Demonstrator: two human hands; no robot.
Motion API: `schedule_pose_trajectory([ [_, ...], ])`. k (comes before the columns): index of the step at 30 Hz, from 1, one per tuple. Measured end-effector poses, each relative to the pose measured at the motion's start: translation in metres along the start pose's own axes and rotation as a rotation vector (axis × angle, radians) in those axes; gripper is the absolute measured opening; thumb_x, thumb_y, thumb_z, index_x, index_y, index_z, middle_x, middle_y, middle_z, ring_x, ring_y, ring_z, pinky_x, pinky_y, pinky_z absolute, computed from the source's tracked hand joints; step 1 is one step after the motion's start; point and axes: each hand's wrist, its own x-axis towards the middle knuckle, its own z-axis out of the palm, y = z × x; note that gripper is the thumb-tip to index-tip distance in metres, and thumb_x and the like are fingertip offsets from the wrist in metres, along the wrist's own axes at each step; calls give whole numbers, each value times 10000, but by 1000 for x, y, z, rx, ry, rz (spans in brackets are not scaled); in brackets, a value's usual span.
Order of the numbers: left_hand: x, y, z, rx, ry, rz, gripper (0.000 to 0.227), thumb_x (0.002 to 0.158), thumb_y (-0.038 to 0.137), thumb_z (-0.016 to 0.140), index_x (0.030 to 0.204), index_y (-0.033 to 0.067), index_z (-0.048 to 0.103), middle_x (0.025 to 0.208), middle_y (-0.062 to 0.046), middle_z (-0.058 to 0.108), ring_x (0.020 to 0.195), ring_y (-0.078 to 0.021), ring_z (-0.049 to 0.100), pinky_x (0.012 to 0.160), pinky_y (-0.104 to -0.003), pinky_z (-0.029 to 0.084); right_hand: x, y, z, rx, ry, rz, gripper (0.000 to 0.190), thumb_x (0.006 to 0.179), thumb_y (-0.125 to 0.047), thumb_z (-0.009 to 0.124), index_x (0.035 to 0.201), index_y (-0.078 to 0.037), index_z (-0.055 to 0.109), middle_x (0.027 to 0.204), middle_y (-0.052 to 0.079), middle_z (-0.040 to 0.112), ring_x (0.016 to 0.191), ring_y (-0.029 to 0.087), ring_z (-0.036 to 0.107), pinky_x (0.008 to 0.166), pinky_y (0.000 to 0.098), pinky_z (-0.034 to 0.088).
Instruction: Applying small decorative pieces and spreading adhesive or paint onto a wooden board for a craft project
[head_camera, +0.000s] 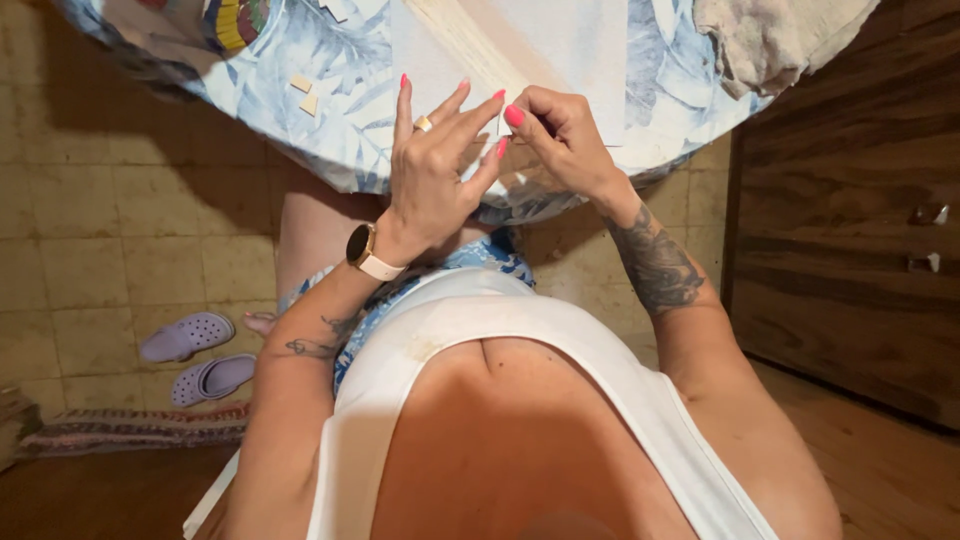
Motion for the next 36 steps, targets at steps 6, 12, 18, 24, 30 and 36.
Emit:
schedule_pose_trajectory([
  [6,2,-1,-2,-9,63,43,246,807,108,603,1048,73,570,906,-104,669,1066,-331,531,976,-568,153,1,-3,3,-36,7,-18,315,924,-263,415,704,-55,504,589,-4,431,502,69,317,479,199,261],
  [12,-2,-5,-2,22,68,45,265,803,98,617,1062,73,569,916,-111,669,1070,-308,532,985,-549,159,-3,-3,7,-85,-21,-16,316,920,-286,406,725,-60,511,568,-20,399,484,63,300,459,207,243],
  [18,-14,-4,-1,335,-152,50,500,829,406,580,1208,98,473,1146,-110,566,1091,-344,503,969,-582,94,-15,20,-10,-619,-37,-151,163,866,-89,436,732,-14,492,632,68,448,491,174,397,419,281,321],
  [24,-28,-12,5,613,-355,86,675,739,608,519,1268,194,453,1299,-61,434,1211,-340,354,963,-636,20,-13,46,-13,-1071,-136,-108,199,876,-146,439,707,-41,443,629,69,402,406,229,385,321,323,279],
  [30,-30,-14,8,549,-380,56,702,654,530,612,1242,175,465,1300,-67,421,1224,-348,323,971,-628,30,74,71,20,-1033,-52,-263,160,850,-170,419,735,-60,431,714,106,458,540,280,432,409,394,306],
  [36,-27,-12,4,566,-325,77,650,674,501,627,1223,183,487,1264,-68,453,1186,-338,378,985,-607,54,117,94,21,-1065,-46,-427,157,760,-172,470,658,-60,428,645,109,470,499,316,440,387,411,281],
])
